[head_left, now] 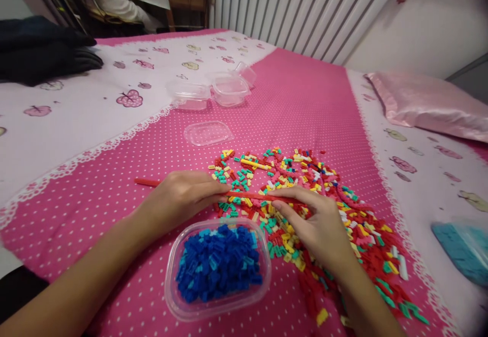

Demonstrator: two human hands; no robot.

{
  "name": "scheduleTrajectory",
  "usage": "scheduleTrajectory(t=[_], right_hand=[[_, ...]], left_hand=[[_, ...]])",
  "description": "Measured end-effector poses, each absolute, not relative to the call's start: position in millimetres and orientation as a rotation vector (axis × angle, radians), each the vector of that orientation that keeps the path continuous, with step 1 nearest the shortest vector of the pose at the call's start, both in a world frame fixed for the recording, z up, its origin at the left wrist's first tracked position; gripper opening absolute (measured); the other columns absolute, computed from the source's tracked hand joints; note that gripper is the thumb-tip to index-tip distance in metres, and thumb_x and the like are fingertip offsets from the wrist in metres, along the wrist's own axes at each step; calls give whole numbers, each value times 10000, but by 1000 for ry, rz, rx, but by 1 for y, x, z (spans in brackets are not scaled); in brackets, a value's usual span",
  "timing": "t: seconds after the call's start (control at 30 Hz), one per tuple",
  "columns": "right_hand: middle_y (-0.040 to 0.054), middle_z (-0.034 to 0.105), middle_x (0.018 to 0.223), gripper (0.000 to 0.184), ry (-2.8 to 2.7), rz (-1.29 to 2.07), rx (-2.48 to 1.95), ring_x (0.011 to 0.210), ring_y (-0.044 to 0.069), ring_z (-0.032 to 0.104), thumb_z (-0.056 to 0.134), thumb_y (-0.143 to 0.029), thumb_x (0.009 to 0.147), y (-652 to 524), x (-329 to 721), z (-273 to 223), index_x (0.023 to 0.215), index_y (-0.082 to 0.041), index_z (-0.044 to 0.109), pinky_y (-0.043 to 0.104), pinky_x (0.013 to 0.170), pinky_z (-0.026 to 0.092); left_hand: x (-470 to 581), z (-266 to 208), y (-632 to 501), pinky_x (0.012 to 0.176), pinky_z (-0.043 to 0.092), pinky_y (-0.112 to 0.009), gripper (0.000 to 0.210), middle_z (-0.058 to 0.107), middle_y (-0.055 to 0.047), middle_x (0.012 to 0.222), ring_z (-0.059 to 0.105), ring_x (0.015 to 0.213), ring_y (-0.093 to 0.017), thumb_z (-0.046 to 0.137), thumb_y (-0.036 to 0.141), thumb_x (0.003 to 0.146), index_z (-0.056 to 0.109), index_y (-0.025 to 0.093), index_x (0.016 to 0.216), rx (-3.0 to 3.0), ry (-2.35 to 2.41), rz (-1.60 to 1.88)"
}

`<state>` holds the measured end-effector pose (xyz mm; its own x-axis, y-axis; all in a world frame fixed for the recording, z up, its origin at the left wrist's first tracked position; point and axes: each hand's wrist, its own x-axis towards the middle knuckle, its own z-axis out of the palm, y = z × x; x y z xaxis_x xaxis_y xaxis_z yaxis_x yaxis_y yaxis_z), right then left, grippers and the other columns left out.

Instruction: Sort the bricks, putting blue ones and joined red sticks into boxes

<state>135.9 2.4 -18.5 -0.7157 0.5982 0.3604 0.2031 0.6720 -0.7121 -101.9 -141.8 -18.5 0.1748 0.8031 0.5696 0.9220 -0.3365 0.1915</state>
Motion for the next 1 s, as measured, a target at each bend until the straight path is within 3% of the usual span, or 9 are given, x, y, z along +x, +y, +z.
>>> scheduleTrajectory(t=[0.27, 0.63, 1.0], right_hand=[[4, 804, 907, 70, -2311, 780, -631, 824, 169, 754, 726, -230, 876, -7, 133, -9, 930, -208, 765, 266, 774, 583], [13, 803, 911, 64, -2279, 786, -616, 820, 184, 753, 692, -220, 897, -18, 129, -9, 930, -216, 748, 304, 772, 589], [10, 802, 896, 65, -2271, 772, -581, 805, 171, 749, 697, -196, 885, -21, 127, -10, 920, -200, 751, 285, 770, 582]], left_hand=[[-95, -8, -127, 695, 525, -211, 98, 786, -25, 873, 728, 751, -127, 671, 215, 927, 732, 161, 981, -2300, -1756, -1076], [-80, -5, -105, 709, 516, -220, 90, 777, -27, 876, 719, 781, -134, 703, 216, 904, 732, 161, 969, -2483, -1665, -1116], [-73, 9, -109, 630, 481, -181, 26, 751, 2, 758, 680, 669, -101, 731, 124, 831, 738, 148, 839, -2469, -1761, -1186]])
